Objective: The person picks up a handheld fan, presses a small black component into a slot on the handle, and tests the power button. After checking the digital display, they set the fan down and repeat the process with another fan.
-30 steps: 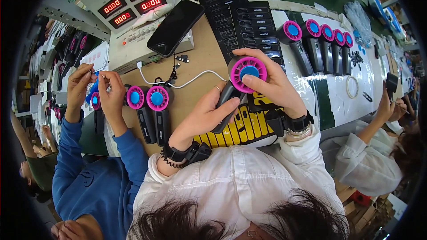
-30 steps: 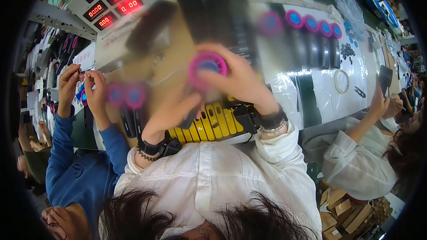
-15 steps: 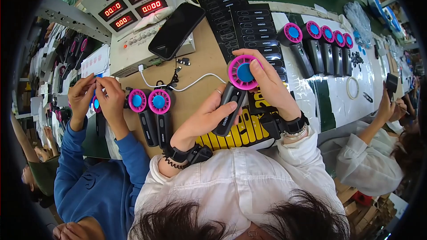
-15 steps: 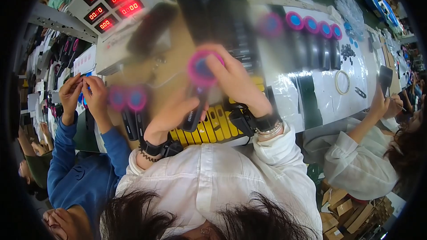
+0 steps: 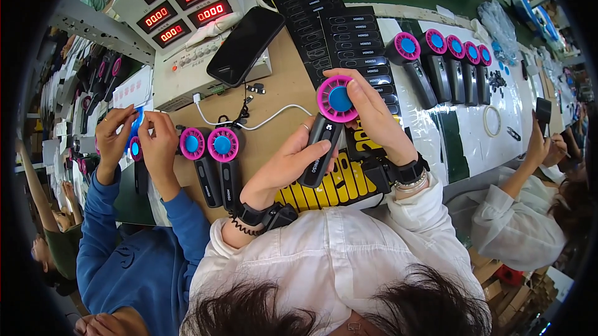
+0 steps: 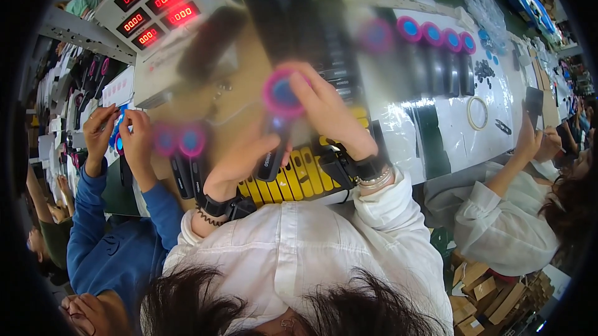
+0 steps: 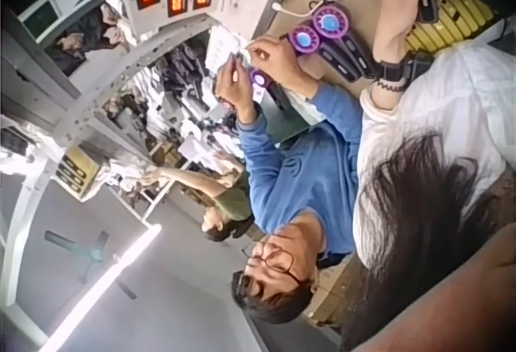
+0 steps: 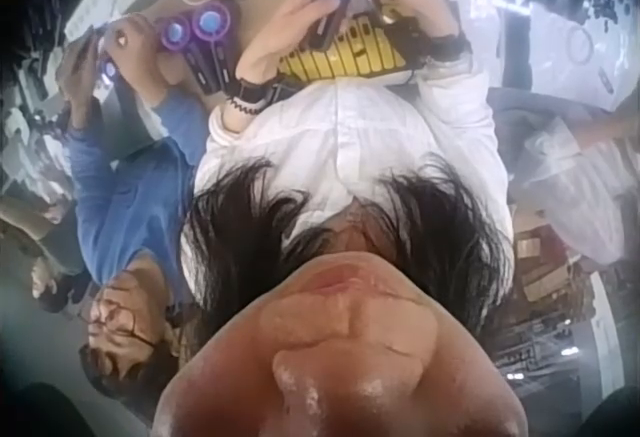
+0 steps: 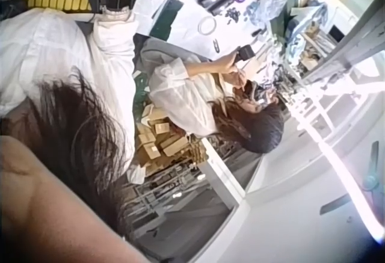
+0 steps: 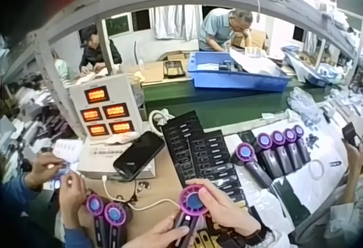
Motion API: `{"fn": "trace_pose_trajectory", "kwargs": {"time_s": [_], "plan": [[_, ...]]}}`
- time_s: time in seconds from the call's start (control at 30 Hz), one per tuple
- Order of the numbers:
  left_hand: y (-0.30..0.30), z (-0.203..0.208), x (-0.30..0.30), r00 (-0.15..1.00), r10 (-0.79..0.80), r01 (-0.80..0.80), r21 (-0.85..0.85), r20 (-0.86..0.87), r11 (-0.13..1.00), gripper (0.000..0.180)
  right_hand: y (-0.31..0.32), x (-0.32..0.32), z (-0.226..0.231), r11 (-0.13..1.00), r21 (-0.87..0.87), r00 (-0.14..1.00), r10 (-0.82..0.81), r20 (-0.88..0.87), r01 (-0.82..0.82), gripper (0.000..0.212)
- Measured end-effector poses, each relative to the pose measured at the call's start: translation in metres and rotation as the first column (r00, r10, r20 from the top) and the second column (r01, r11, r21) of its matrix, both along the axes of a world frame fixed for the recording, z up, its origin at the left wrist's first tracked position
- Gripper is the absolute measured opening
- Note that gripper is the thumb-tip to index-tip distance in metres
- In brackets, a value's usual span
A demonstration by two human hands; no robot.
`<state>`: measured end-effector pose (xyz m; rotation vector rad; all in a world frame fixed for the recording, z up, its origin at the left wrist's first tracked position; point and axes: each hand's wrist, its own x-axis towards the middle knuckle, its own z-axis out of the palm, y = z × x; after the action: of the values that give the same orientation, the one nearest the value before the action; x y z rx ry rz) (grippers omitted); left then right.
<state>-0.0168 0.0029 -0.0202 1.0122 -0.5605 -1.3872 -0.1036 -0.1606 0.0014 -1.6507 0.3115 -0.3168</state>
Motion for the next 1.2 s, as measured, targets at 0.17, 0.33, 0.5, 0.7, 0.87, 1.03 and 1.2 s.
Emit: {"fn": "trace_pose_trajectory", "kwargs": {"time_s": [0.17,0.33,0.5,0.7,0.87,1.03,1.2], "plan": [[-0.002,-0.001,0.0,0.998,0.017,-0.016,0.013,-0.065,1.0,0.046,-0.001,0.0,0.0,1.0,0.015,1.0,-0.012,-0.015,0.012,0.043],[-0.002,-0.001,0.001,0.999,0.023,-0.023,-0.004,-0.047,1.0,0.047,0.0,0.001,0.0,1.0,0.017,1.0,-0.016,-0.004,0.016,0.043],[-0.002,-0.001,0.001,0.998,0.026,-0.025,0.017,-0.052,1.0,0.049,0.001,0.0,0.007,0.985,0.165,0.998,-0.036,-0.043,0.043,0.033],[-0.003,-0.001,0.001,0.994,0.054,-0.052,0.017,-0.099,0.998,0.048,0.001,0.001,0.006,0.986,0.158,0.997,-0.045,-0.066,0.055,0.033],[-0.005,0.001,-0.001,0.992,0.053,-0.047,0.056,-0.11,0.997,0.048,0.001,-0.001,0.005,0.986,0.153,0.997,-0.051,-0.06,0.06,0.034],[-0.005,0.002,0.0,0.99,0.051,-0.045,0.051,-0.13,0.998,0.048,0.001,-0.002,0.006,0.991,0.119,0.997,-0.049,-0.062,0.057,0.036],[-0.004,-0.002,0.0,0.988,0.063,-0.057,0.043,-0.14,0.997,0.048,0.004,0.0,0.0,0.998,0.05,0.998,-0.048,-0.038,0.05,0.041]]}}
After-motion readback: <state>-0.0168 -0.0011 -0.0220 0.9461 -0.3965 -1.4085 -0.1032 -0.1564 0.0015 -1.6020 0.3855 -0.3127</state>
